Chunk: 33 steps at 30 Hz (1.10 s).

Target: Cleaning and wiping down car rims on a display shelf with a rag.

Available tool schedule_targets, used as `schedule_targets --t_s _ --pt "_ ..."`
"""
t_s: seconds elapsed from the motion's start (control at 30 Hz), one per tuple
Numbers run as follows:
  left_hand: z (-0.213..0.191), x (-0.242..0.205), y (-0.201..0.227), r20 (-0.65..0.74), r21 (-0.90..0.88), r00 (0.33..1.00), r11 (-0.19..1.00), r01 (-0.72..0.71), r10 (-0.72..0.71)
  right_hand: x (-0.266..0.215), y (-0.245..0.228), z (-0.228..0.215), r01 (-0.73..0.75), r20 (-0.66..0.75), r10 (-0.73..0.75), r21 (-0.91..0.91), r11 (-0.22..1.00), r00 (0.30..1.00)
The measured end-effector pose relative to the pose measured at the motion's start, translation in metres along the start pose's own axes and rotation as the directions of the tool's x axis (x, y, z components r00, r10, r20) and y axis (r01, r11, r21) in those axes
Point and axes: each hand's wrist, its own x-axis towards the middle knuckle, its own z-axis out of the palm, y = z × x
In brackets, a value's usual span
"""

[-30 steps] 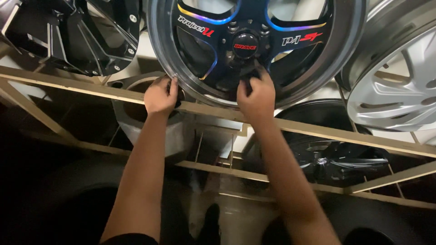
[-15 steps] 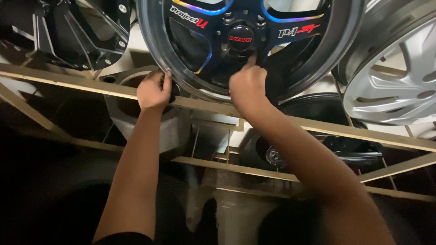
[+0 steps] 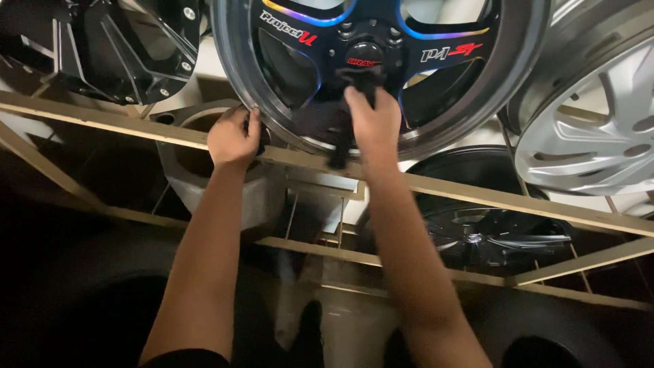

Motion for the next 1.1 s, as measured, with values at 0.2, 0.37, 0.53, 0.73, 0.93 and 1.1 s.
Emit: schedule_targets --t_s 0.2,0.37,0.53,0.73,0.93,1.1 --pt "0.006 0.003 -0.006 -0.002 0.078 1.000 0.997 -0.008 0.009 -0.005 0.041 0.037 0.737 -0.555 -0.587 0.071 0.672 0.589" --pt "0.003 0.002 -0.003 -0.005 0.052 1.000 0.999 -0.005 0.005 0.003 0.023 0.047 0.387 -0.440 -0.239 0.285 0.877 0.866" --pt "0.005 0.002 -0.004 -0.018 0.046 1.000 0.999 0.001 0.000 0.002 0.002 -0.007 0.228 -0.198 -0.230 -0.033 0.973 0.953" --pt "0.006 0.000 -0.006 0.025 0.074 0.999 0.997 0.034 -0.036 0.010 0.012 -0.051 0.560 0.342 -0.485 -0.708 0.431 0.805" --pt "0.002 0.001 -0.006 -0.005 0.032 1.000 0.999 -0.015 0.016 0.017 0.024 -0.033 0.547 0.491 -0.428 -0.837 0.008 0.758" --pt "0.004 0.003 -0.007 -0.011 0.047 1.000 0.999 -0.005 0.006 0.002 0.023 -0.019 0.513 0.317 -0.487 -0.785 0.347 0.814"
